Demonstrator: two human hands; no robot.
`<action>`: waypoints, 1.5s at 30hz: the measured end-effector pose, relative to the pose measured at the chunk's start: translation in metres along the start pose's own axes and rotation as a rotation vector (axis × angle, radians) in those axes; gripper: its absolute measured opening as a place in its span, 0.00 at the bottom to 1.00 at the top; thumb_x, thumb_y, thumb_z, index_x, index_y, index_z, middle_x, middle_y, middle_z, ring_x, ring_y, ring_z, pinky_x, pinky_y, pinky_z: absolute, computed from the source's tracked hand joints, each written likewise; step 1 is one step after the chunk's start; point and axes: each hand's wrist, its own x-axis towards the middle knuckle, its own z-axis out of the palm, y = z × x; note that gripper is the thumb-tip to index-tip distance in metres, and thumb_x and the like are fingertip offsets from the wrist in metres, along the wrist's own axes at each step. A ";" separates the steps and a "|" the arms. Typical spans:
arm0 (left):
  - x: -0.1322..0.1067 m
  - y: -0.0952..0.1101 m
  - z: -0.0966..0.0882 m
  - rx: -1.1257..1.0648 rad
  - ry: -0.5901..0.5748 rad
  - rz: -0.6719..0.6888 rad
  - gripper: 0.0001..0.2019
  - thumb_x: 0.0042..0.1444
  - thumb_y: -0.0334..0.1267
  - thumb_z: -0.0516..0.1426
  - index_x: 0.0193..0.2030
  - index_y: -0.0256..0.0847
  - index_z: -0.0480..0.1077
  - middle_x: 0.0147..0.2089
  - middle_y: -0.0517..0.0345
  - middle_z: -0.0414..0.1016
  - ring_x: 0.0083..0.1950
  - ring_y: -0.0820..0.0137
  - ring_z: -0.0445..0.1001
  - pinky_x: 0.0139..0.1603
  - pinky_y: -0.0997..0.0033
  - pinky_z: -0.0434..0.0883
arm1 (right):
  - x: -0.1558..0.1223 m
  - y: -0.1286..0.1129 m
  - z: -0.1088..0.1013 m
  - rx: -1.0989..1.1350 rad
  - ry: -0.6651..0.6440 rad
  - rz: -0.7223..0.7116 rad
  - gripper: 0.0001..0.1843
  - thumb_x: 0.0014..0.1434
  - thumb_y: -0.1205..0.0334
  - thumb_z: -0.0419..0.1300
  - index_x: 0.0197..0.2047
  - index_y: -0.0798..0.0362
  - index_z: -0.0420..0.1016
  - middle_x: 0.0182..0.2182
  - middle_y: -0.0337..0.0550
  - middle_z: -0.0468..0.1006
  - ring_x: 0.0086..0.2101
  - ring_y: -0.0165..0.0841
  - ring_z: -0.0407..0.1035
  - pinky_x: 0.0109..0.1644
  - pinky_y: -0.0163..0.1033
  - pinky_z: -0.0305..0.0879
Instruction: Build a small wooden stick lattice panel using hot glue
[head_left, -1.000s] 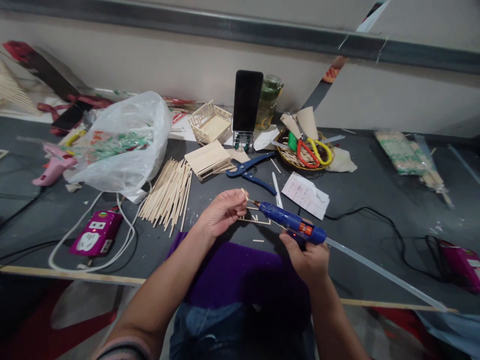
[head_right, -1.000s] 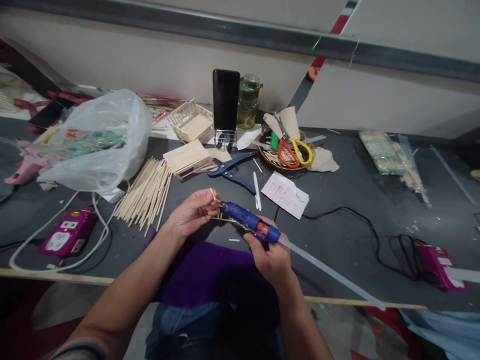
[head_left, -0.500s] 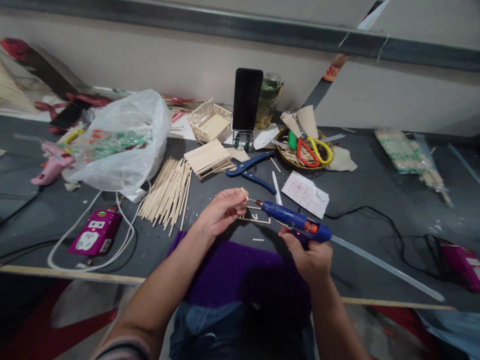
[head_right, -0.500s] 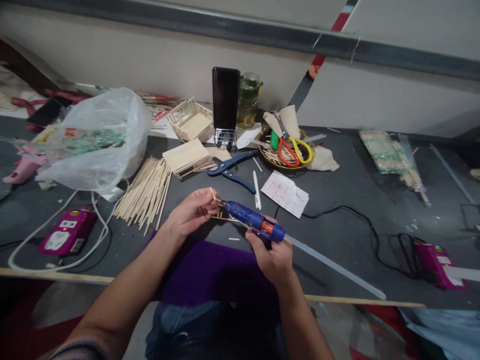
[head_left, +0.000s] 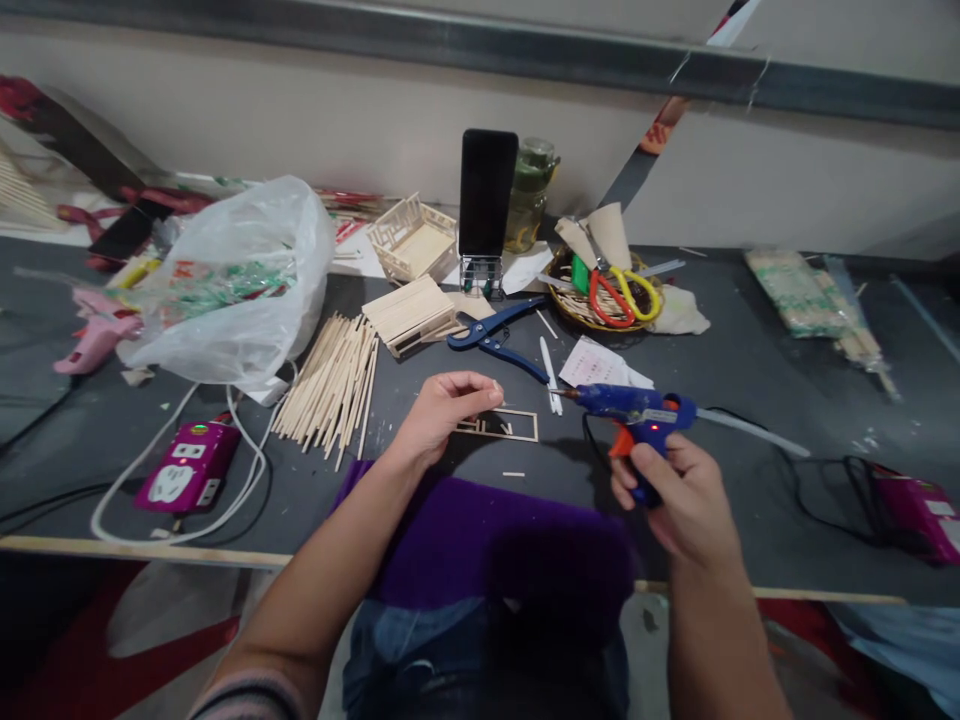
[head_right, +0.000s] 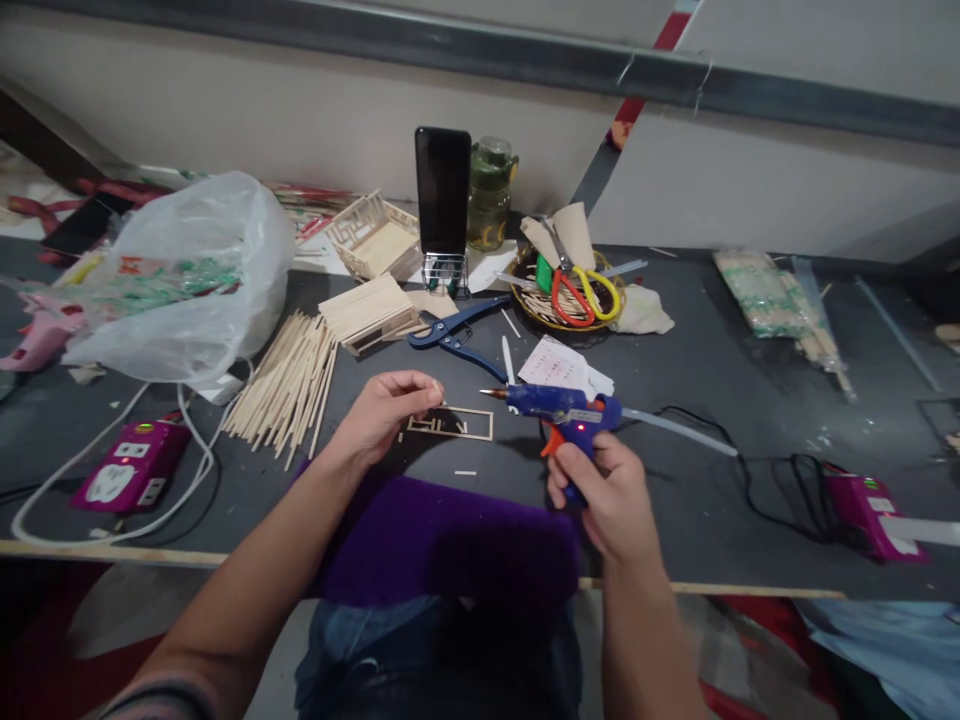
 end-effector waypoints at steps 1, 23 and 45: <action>0.000 0.001 0.001 0.039 0.000 0.023 0.09 0.40 0.37 0.71 0.26 0.35 0.78 0.27 0.58 0.75 0.25 0.79 0.64 0.27 0.78 0.60 | 0.003 -0.004 -0.008 -0.035 0.041 0.010 0.16 0.49 0.52 0.71 0.27 0.53 0.70 0.17 0.33 0.66 0.17 0.26 0.60 0.14 0.30 0.59; 0.028 0.008 0.047 1.777 -0.493 0.287 0.08 0.58 0.33 0.56 0.35 0.41 0.78 0.36 0.55 0.77 0.41 0.65 0.72 0.31 0.70 0.58 | 0.052 0.053 -0.104 -1.161 0.494 -0.200 0.24 0.61 0.45 0.53 0.45 0.55 0.79 0.37 0.54 0.77 0.39 0.46 0.69 0.44 0.51 0.65; 0.028 -0.006 0.061 2.067 -0.545 0.353 0.10 0.58 0.30 0.54 0.33 0.38 0.76 0.36 0.48 0.77 0.42 0.59 0.74 0.32 0.67 0.63 | 0.029 0.046 -0.007 -0.908 -0.036 -0.512 0.09 0.64 0.66 0.56 0.40 0.51 0.78 0.34 0.46 0.76 0.38 0.39 0.70 0.43 0.44 0.65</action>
